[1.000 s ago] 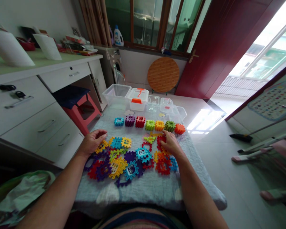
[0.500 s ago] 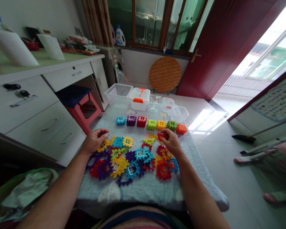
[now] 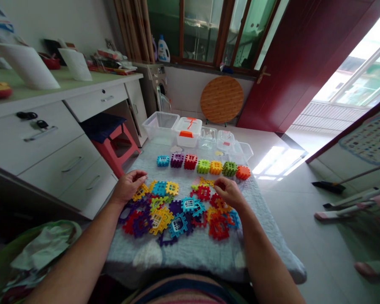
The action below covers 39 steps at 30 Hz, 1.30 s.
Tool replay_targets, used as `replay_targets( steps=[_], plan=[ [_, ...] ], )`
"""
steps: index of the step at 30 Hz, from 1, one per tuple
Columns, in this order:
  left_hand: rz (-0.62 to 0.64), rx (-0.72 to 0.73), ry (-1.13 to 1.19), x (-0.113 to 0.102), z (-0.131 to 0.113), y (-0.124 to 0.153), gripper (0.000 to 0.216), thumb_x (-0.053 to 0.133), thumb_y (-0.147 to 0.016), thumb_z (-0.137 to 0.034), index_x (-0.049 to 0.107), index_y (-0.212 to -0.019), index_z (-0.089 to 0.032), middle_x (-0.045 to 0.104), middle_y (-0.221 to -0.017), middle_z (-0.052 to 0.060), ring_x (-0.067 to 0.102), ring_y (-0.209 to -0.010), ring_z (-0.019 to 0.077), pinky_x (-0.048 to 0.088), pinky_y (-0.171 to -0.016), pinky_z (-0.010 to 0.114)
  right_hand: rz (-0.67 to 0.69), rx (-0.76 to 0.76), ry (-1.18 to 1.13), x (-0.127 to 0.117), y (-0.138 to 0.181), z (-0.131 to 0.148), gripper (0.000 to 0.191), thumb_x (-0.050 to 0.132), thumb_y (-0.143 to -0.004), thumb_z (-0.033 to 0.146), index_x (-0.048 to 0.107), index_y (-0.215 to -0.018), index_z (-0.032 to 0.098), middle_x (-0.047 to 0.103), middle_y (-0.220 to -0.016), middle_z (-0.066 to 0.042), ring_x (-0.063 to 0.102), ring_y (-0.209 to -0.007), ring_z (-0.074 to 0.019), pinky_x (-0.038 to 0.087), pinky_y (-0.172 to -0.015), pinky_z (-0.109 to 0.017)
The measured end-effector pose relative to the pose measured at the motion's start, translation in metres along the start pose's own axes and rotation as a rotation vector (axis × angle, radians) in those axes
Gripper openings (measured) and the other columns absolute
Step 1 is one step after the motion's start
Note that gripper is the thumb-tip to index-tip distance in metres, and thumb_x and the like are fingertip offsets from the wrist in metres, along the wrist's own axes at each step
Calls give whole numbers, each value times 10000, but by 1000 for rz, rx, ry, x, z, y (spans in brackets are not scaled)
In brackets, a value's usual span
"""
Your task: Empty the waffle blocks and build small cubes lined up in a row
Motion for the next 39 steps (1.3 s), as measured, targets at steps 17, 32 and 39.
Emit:
replay_targets(
  steps=[17, 32, 39],
  plan=[
    [-37, 2, -59, 0, -13, 4, 391, 712, -630, -480, 673, -876, -178, 677, -745, 18, 625, -686, 179, 493, -611, 249, 131, -34, 382, 12, 7, 7, 89, 539, -653, 108, 511, -637, 190, 547, -681, -1, 474, -672, -135, 343, -668, -238],
    [-26, -13, -23, 0, -5, 2, 411, 732, -628, -477, 671, -898, -174, 677, -757, 23, 626, -680, 173, 499, -606, 244, 121, -6, 377, 11, 8, 6, 110, 576, -627, 154, 474, -617, 194, 518, -674, 2, 462, -682, -142, 337, -662, -259],
    [-31, -14, -16, 0, -5, 2, 428, 733, -613, -495, 679, -898, -182, 693, -759, 22, 637, -675, 179, 506, -607, 253, 118, 56, -46, 3, 8, -6, 121, 525, -640, 164, 414, -643, 214, 400, -571, 70, 351, -537, -93, 277, -510, -223]
  ],
)
Point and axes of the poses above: each hand's wrist, its own y-axis away from the middle knuckle, its own x-axis out of the palm, z = x × y, the point moved 9 cm from there along -y, towards the middle knuckle
